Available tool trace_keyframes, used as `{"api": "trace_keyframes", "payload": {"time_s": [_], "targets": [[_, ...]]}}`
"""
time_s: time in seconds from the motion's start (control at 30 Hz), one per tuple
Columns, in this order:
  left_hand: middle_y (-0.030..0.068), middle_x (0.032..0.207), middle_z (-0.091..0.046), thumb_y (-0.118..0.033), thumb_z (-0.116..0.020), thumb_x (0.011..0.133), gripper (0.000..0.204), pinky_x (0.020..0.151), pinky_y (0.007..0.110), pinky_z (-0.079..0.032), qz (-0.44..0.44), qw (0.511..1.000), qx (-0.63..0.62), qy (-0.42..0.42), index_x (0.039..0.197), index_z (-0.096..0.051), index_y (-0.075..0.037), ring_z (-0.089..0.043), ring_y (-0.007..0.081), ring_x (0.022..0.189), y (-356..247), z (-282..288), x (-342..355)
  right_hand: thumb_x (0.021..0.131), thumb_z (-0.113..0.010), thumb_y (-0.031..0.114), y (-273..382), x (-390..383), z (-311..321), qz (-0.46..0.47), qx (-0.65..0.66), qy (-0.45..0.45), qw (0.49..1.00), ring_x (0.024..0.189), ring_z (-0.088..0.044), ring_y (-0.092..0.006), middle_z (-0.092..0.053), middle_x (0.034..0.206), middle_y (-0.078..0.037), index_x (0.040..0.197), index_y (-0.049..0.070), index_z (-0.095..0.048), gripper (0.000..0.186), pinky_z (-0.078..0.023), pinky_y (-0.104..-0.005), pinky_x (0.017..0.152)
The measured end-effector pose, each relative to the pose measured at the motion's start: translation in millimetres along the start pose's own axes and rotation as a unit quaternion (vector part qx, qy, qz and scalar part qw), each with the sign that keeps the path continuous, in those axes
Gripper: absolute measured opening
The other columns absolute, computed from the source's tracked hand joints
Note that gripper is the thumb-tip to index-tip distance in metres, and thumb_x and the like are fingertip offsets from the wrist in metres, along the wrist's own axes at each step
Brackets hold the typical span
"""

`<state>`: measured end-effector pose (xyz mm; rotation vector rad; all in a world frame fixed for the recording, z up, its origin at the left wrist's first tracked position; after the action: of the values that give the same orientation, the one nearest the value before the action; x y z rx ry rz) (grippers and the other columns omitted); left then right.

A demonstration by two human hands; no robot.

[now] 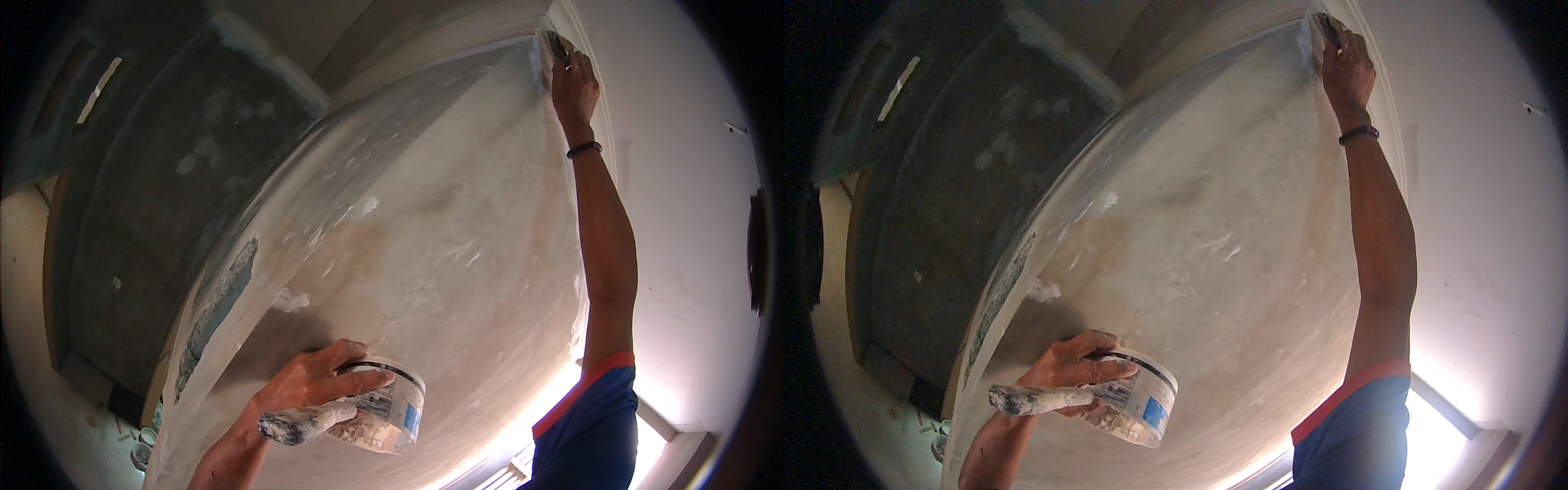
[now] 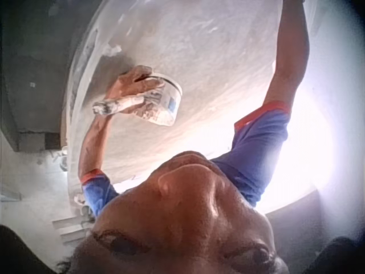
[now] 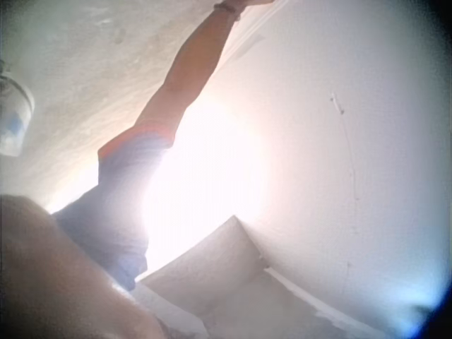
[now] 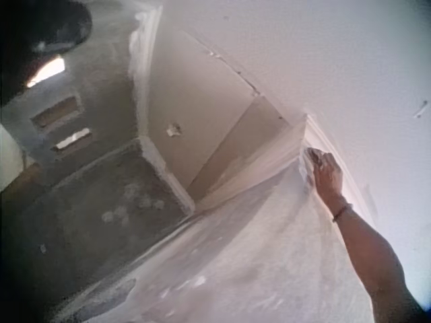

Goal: The person applies putty to the junction of a wall and ceiling using a putty knife while holding a bucket.

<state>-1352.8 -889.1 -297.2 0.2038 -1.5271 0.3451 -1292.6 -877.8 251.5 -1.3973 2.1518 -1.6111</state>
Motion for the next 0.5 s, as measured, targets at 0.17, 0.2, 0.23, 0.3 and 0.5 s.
{"api": "trace_keyframes", "payload": {"time_s": [0.17,0.2,0.23,0.3,0.5], "targets": [[0.0108,0.114,-0.060,-0.014,-0.088,0.059,0.070,0.086,0.035,-0.061,0.017,0.998,-0.061,-0.006,0.126,-0.070,-0.020,-0.066,0.0241,0.101,-1,1,-1,0.093,-0.061,0.021,9,19,-6,-0.011,-0.003,0.010,1.000,0.089,-0.068,-0.0277,-0.069,0.105,-0.009,0.129,0.020,-0.064,0.037,-0.056,-0.0420,0.079],[0.0110,0.114,-0.060,-0.013,-0.088,0.059,0.070,0.086,0.035,-0.061,0.021,0.997,-0.079,-0.009,0.126,-0.070,-0.020,-0.066,0.0241,0.101,0,0,-1,0.093,-0.061,0.021,7,20,-7,-0.012,0.001,0.003,1.000,0.090,-0.068,-0.0278,-0.069,0.106,-0.009,0.130,0.020,-0.064,0.037,-0.055,-0.0420,0.079],[0.0114,0.115,-0.059,-0.012,-0.087,0.059,0.070,0.085,0.035,-0.061,0.035,0.996,-0.087,-0.002,0.126,-0.070,-0.020,-0.066,0.0242,0.101,-1,1,-2,0.093,-0.061,0.022,5,21,-7,-0.013,0.004,-0.005,1.000,0.091,-0.068,-0.0280,-0.069,0.107,-0.009,0.130,0.020,-0.064,0.037,-0.055,-0.0420,0.080],[0.0120,0.116,-0.059,-0.011,-0.087,0.060,0.069,0.084,0.035,-0.061,0.047,0.995,-0.092,0.004,0.126,-0.070,-0.021,-0.067,0.0245,0.100,-3,2,-2,0.094,-0.060,0.024,7,22,-7,-0.022,-0.003,0.006,1.000,0.095,-0.068,-0.0280,-0.069,0.110,-0.009,0.129,0.021,-0.064,0.035,-0.056,-0.0420,0.083],[0.0136,0.117,-0.059,-0.020,-0.089,0.060,0.066,0.082,0.037,-0.062,-0.013,0.999,-0.036,-0.011,0.124,-0.070,-0.021,-0.069,0.0273,0.098,2,1,1,0.095,-0.062,0.022,-26,-20,1,-0.047,-0.057,0.083,0.994,0.100,-0.068,-0.0268,-0.068,0.113,-0.009,0.130,0.023,-0.064,0.035,-0.056,-0.0413,0.089]]}}
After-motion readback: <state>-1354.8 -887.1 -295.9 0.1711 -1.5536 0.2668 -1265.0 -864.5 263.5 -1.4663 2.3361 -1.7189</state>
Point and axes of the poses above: each hand's wrist, its own x-axis towards the middle knuckle, its own z-axis out of the back of the hand, y = z × x, the point moved 4 cm from there along x, towards the middle knuckle
